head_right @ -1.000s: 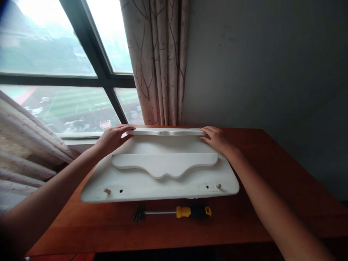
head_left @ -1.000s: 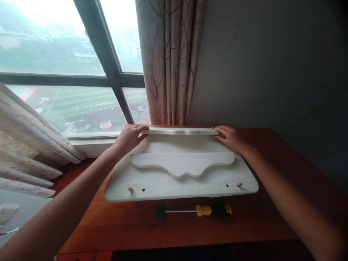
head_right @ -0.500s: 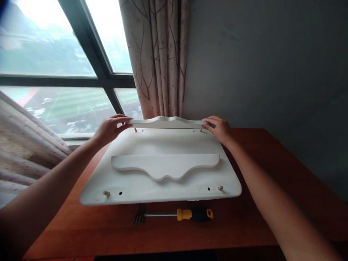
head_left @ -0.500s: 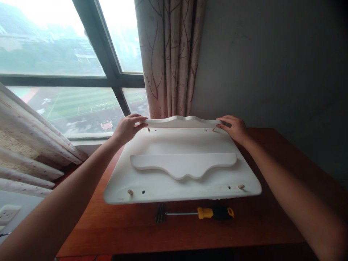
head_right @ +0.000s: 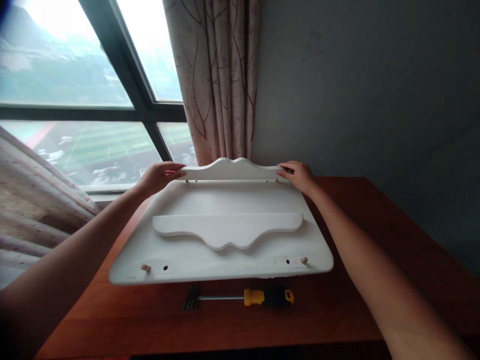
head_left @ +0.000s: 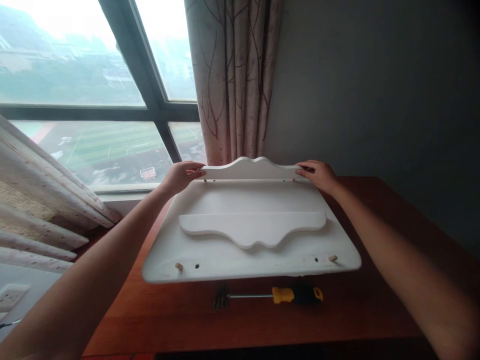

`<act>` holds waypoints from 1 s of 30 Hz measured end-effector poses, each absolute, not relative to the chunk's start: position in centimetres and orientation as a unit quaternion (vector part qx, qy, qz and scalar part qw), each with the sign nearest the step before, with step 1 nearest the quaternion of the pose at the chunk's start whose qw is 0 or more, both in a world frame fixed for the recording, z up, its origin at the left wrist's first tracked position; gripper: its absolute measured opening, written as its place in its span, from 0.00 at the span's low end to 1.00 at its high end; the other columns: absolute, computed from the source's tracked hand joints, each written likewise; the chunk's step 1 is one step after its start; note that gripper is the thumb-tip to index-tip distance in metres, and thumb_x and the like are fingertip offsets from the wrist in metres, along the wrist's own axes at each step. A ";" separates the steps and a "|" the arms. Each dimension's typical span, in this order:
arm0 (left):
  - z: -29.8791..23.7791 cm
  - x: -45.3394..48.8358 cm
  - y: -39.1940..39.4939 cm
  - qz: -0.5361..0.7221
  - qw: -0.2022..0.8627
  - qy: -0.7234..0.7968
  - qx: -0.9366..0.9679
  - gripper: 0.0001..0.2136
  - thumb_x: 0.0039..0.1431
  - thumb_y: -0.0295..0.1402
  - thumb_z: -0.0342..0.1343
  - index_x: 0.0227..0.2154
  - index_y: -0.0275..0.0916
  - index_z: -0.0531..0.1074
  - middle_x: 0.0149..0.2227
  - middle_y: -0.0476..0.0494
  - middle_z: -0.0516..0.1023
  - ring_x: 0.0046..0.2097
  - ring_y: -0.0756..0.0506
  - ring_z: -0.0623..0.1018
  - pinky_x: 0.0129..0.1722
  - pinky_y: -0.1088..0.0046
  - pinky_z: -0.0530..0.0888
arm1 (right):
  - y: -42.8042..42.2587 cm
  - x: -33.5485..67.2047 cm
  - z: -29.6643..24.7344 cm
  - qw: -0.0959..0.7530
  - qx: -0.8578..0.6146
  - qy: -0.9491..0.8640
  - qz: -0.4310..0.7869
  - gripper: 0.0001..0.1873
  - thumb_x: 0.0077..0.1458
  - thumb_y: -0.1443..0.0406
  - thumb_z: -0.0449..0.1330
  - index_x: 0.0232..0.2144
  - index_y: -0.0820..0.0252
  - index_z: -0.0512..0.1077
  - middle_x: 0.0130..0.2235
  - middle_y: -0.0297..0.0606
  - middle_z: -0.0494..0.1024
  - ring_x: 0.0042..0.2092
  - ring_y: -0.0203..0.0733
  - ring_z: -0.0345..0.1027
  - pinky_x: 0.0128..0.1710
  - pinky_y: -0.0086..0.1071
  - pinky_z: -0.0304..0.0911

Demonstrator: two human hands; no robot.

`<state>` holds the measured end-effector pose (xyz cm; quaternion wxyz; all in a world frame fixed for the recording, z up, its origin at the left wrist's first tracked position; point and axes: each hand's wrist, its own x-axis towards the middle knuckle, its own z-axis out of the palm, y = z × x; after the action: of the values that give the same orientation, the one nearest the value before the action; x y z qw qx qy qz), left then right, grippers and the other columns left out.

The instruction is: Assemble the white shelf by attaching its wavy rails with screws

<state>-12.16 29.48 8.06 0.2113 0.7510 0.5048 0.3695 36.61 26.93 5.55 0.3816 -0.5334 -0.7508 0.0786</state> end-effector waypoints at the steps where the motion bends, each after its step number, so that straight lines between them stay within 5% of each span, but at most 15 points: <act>1: 8.0 -12.1 29.5 0.371 0.217 0.507 0.747 0.29 0.47 0.58 0.65 0.41 0.36 0.83 0.38 0.39 0.84 0.40 0.38 0.82 0.42 0.66 0.78 | 26.9 36.6 5.6 0.380 -0.534 -0.751 0.081 0.17 0.56 0.53 0.64 0.42 0.55 0.83 0.44 0.42 0.83 0.42 0.48 0.76 0.43 0.41 0.69; 30: 8.2 -11.9 29.2 0.373 0.264 0.510 0.729 0.28 0.42 0.55 0.70 0.40 0.36 0.83 0.37 0.37 0.85 0.41 0.37 0.83 0.43 0.63 0.79 | 26.2 37.0 6.2 0.360 -0.536 -0.761 0.067 0.16 0.57 0.53 0.63 0.41 0.54 0.83 0.43 0.42 0.83 0.41 0.48 0.76 0.43 0.41 0.70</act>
<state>-11.88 29.15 8.24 0.2644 0.7288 0.5096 0.3731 36.98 26.16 6.25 0.3603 -0.5357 -0.7607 0.0675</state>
